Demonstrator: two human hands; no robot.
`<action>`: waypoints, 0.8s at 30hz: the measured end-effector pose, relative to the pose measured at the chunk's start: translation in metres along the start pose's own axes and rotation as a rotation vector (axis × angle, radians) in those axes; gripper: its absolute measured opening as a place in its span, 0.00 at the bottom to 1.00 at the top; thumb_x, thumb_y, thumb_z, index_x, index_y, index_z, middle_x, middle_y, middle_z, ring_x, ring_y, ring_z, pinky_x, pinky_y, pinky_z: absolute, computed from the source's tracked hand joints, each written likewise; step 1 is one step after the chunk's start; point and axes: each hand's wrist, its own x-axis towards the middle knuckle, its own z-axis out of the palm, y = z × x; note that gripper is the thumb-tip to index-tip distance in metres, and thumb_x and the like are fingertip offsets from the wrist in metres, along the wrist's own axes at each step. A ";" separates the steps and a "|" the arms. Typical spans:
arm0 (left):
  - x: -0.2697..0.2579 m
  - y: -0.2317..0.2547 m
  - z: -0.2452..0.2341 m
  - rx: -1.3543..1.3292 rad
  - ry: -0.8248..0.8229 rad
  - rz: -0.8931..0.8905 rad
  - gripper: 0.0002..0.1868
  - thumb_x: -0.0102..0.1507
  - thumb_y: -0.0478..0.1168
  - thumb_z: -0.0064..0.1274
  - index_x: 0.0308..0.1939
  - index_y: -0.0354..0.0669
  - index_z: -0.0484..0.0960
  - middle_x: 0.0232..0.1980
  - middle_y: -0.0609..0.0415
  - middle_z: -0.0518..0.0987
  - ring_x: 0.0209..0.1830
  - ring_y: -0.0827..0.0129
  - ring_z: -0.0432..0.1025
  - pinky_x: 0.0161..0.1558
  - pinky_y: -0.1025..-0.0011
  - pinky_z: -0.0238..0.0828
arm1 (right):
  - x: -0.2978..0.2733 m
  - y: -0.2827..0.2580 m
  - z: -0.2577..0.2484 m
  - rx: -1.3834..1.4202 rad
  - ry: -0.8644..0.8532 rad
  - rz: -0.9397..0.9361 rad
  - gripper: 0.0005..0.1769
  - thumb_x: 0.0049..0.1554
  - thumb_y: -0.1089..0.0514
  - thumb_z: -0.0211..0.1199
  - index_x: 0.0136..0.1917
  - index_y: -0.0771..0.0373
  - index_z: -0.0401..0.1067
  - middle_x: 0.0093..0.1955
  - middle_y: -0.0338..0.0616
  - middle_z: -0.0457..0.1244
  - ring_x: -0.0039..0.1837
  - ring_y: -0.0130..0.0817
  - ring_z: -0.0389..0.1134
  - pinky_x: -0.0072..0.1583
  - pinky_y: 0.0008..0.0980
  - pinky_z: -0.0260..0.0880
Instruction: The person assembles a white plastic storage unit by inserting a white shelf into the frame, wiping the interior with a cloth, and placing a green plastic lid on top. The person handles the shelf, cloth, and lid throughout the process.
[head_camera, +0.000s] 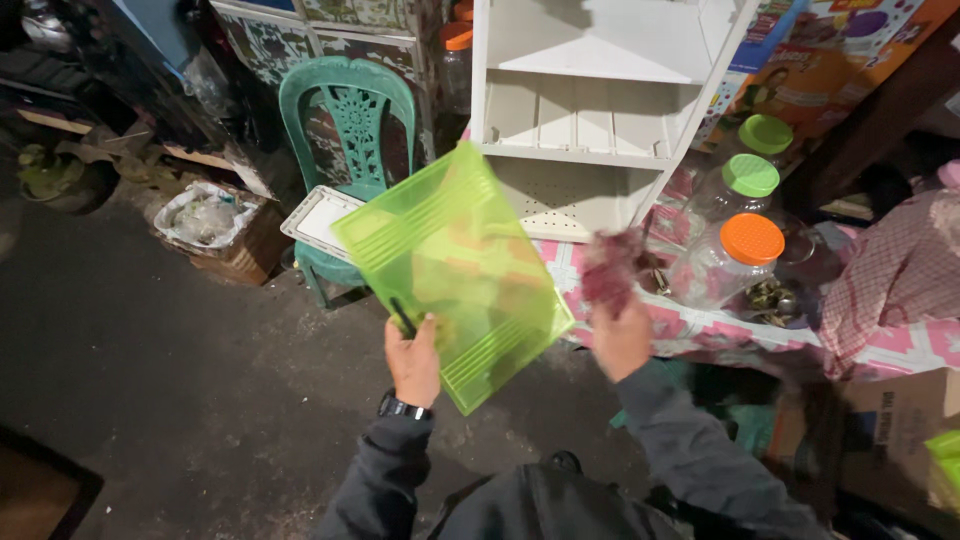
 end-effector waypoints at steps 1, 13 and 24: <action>-0.004 -0.004 0.007 0.076 -0.027 0.050 0.11 0.67 0.30 0.53 0.53 0.35 0.71 0.44 0.54 0.79 0.40 0.71 0.73 0.42 0.70 0.72 | -0.012 -0.015 0.010 0.026 -0.116 -0.288 0.13 0.56 0.65 0.54 0.55 0.64 0.72 0.46 0.48 0.67 0.50 0.43 0.69 0.54 0.43 0.69; -0.040 0.011 0.049 0.341 -0.259 0.005 0.08 0.66 0.30 0.53 0.48 0.35 0.73 0.37 0.55 0.80 0.34 0.74 0.74 0.37 0.74 0.72 | 0.056 -0.030 0.052 -0.257 -0.003 -0.473 0.42 0.51 0.61 0.64 0.77 0.68 0.56 0.75 0.66 0.54 0.76 0.66 0.55 0.78 0.50 0.54; -0.062 -0.001 0.039 0.360 -0.422 0.034 0.06 0.66 0.31 0.54 0.45 0.37 0.74 0.33 0.61 0.74 0.31 0.78 0.65 0.33 0.73 0.66 | 0.079 -0.052 0.051 0.043 -0.182 -0.419 0.25 0.56 0.63 0.50 0.67 0.63 0.66 0.61 0.56 0.67 0.65 0.56 0.70 0.67 0.49 0.68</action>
